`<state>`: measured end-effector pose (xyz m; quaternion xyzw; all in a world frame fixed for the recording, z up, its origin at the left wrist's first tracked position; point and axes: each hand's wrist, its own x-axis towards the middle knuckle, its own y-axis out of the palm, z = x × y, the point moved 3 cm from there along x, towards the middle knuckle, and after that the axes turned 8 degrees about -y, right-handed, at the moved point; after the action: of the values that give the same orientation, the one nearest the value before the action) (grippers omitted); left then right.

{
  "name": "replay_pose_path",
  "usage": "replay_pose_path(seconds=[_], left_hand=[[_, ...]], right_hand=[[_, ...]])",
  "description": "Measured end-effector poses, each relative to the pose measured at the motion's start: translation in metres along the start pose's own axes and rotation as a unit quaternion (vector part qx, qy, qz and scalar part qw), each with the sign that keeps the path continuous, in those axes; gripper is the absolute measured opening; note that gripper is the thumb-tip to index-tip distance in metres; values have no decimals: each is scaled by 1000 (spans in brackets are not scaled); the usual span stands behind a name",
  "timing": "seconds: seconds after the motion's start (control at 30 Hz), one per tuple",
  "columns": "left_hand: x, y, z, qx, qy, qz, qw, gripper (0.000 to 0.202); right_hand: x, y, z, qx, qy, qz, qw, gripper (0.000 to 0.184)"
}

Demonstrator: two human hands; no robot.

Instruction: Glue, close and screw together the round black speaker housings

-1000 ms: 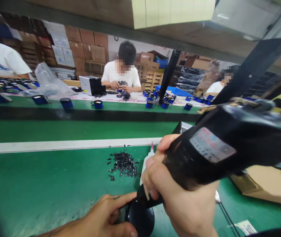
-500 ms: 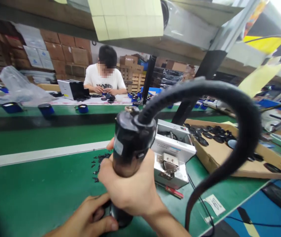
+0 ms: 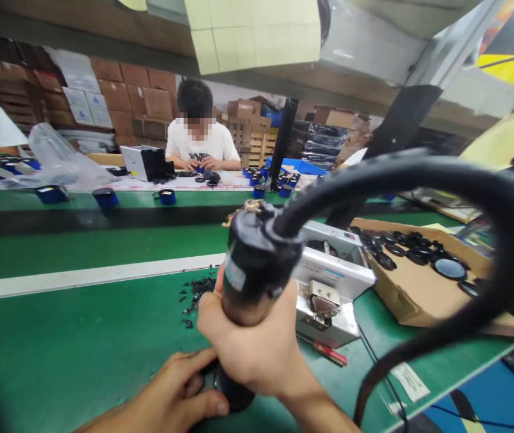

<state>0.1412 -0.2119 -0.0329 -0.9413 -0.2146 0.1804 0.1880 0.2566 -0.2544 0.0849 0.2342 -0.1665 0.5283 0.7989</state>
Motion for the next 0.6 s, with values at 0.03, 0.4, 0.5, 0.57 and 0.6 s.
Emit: replay_pose_path(seconds=[0.03,0.4,0.5,0.57,0.6], left_hand=[[1,1,3,0,-13,3,1000,53],[2,-3,-2,42,15,12,999,63],[2,-2,-3,39,-7,-1,999,62],[2,-1,-2,28,-30,0,999,63],[2,-1,-2,22,-40,0,999,64]], right_hand=[[2,-6,7,-2,-5,-10,1000,19],[40,-113,64,-153,-142,-193,959,23],[43,-118,49,-153,-103,-194,963,22],[38,-116,47,-151,-78,-195,966,23],[33,-112,47,-148,-62,-193,968,23]])
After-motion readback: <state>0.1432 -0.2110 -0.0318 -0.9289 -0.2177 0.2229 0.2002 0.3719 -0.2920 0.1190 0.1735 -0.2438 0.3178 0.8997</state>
